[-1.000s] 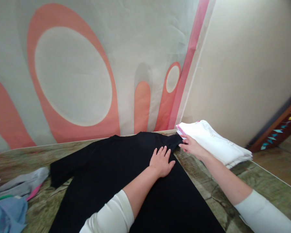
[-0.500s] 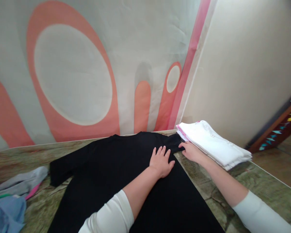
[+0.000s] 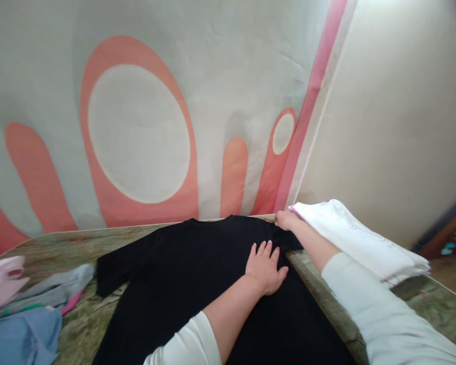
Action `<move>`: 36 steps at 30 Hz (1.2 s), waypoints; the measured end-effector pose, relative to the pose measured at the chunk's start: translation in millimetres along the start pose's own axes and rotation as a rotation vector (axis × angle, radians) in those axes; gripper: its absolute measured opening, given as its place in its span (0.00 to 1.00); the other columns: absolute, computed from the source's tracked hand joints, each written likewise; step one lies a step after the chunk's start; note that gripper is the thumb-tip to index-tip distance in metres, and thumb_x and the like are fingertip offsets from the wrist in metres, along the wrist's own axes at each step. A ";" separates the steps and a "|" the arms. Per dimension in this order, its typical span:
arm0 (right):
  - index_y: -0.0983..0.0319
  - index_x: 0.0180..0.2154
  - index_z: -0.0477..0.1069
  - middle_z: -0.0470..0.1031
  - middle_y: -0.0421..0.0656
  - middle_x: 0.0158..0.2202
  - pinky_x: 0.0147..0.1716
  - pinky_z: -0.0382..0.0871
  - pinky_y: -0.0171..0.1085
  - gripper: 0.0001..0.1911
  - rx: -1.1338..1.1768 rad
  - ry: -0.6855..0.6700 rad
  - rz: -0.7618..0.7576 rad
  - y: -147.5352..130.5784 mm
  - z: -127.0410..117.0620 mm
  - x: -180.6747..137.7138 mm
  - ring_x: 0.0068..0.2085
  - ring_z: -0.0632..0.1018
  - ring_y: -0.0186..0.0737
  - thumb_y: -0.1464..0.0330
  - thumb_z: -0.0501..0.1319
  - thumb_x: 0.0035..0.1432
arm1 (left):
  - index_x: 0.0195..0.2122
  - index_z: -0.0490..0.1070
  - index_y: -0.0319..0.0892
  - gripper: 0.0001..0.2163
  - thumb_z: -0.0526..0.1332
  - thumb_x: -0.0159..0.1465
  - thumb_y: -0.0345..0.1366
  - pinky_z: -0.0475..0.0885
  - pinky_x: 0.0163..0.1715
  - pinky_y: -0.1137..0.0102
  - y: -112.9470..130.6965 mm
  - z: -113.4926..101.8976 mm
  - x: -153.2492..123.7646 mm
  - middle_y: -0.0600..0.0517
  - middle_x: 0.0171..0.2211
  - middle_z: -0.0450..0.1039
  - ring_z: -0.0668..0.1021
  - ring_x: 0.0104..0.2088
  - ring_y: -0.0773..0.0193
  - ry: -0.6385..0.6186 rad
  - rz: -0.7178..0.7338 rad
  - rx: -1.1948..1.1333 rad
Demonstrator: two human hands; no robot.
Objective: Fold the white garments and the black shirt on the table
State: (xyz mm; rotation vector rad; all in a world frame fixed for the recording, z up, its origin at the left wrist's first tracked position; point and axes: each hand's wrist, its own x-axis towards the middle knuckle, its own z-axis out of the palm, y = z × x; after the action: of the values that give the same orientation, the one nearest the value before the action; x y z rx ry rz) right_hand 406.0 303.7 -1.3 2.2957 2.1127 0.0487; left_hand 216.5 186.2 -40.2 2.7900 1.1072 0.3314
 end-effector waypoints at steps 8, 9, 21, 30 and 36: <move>0.66 0.37 0.72 0.75 0.53 0.38 0.39 0.67 0.36 0.13 -0.035 -0.011 -0.092 13.1 3.8 7.5 0.40 0.76 0.42 0.66 0.52 0.62 | 0.62 0.50 0.44 0.30 0.37 0.64 0.53 0.42 0.59 0.52 1.0 -0.9 -0.5 0.47 0.64 0.46 0.48 0.63 0.52 -0.031 -0.015 -0.005; 0.66 0.40 0.71 0.75 0.54 0.41 0.40 0.66 0.37 0.14 -0.044 0.024 -0.090 14.2 3.3 7.1 0.42 0.76 0.43 0.67 0.49 0.63 | 0.62 0.50 0.44 0.30 0.37 0.64 0.53 0.42 0.59 0.52 0.9 -0.3 -0.5 0.47 0.64 0.46 0.48 0.63 0.52 -0.028 -0.015 -0.009; 0.72 0.41 0.69 0.73 0.66 0.40 0.44 0.59 0.54 0.19 -0.117 0.217 -0.089 -5.0 24.6 -13.9 0.46 0.73 0.58 0.77 0.41 0.60 | 0.62 0.50 0.43 0.31 0.37 0.63 0.54 0.42 0.59 0.51 1.7 0.1 -2.0 0.46 0.64 0.45 0.48 0.63 0.51 -0.034 -0.013 -0.055; 0.61 0.59 0.56 0.57 0.45 0.61 0.57 0.51 0.42 0.25 0.069 0.117 -0.442 -65.3 36.9 -3.3 0.61 0.57 0.41 0.59 0.44 0.63 | 0.62 0.50 0.42 0.32 0.39 0.62 0.56 0.41 0.59 0.51 3.1 -1.1 -3.8 0.45 0.64 0.45 0.47 0.63 0.51 -0.040 -0.022 -0.065; 0.61 0.63 0.47 0.45 0.45 0.65 0.59 0.41 0.53 0.34 0.161 0.013 -0.263 -74.5 53.8 1.7 0.64 0.46 0.45 0.50 0.37 0.61 | 0.63 0.46 0.41 0.33 0.37 0.62 0.56 0.40 0.59 0.52 2.0 -1.8 -4.0 0.45 0.65 0.41 0.43 0.63 0.52 -0.070 -0.010 -0.048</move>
State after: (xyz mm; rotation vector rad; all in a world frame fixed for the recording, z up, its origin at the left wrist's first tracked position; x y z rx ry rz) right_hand 334.0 311.9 -57.7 2.0749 2.4901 -0.1155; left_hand 214.5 182.0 -38.7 2.7307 1.0826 0.2537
